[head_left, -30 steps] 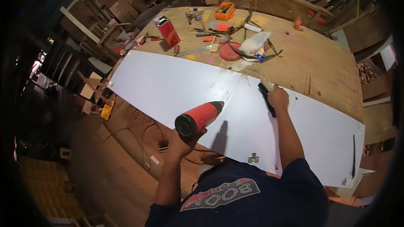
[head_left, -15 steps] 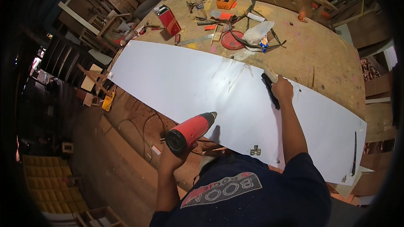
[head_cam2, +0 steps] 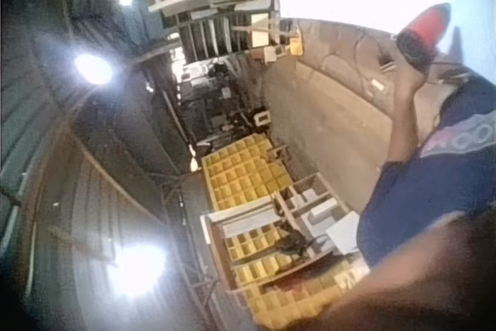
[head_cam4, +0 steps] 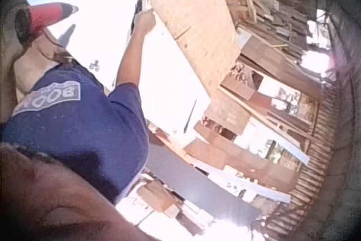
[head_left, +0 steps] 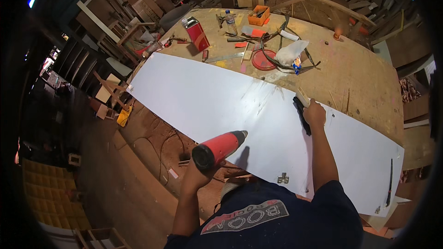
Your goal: The person uses a file to trim the edges of a white laminate sheet on a wooden board, then applies heat with a heat gun and presses the laminate down using a wooden block.
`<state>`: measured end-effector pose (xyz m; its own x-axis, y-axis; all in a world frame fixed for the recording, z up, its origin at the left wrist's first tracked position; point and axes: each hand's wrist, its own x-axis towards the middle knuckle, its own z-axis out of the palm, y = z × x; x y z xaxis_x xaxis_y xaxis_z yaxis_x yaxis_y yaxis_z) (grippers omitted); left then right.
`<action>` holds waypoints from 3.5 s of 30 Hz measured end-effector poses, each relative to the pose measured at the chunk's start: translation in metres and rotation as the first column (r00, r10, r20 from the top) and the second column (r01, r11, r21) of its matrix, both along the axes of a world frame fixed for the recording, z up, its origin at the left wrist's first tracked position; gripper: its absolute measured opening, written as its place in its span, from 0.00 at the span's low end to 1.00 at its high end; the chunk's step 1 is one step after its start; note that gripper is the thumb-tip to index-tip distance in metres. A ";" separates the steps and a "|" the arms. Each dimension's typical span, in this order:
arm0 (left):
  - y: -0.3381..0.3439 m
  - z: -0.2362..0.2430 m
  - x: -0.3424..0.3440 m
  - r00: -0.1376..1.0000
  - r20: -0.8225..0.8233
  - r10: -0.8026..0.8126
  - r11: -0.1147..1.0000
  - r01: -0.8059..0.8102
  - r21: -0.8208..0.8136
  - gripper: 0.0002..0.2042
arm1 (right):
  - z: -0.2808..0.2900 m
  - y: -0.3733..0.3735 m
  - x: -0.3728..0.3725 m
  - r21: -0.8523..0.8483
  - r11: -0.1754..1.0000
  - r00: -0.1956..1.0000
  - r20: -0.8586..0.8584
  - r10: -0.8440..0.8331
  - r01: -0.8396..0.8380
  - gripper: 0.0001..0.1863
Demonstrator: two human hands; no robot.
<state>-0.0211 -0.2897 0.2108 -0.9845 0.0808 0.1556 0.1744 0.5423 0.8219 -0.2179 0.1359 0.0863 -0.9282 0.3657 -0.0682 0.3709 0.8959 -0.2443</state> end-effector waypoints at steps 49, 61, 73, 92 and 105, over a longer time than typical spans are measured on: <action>0.055 -0.020 -0.110 0.962 0.271 -0.036 0.999 0.031 0.023 0.20 | -0.005 0.007 -0.004 -0.038 0.999 0.999 0.042 -0.006 0.008 0.25; 0.023 -0.008 -0.045 0.948 0.318 -0.001 0.988 0.051 -0.147 0.22 | -0.006 0.007 -0.004 -0.038 0.999 0.999 0.038 -0.006 0.007 0.26; 0.006 -0.014 -0.013 0.979 0.186 -0.083 0.997 0.080 0.019 0.21 | 0.000 -0.001 0.002 -0.016 1.000 1.000 -0.021 0.009 -0.009 0.21; 0.102 -0.035 -0.175 0.976 0.184 -0.115 0.993 0.113 0.018 0.20 | -0.011 0.013 -0.003 -0.053 0.998 0.999 -0.037 0.019 -0.021 0.20; 0.113 -0.037 -0.185 0.985 0.162 -0.058 0.998 0.058 0.004 0.21 | -0.004 0.012 -0.005 -0.080 0.997 0.999 0.054 -0.004 0.008 0.24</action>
<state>-0.2064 -0.1765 0.1738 -0.9903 0.1390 -0.0053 0.0706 0.5357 0.8414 -0.2229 0.1484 0.0819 -0.9203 0.3624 -0.1475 0.3907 0.8721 -0.2948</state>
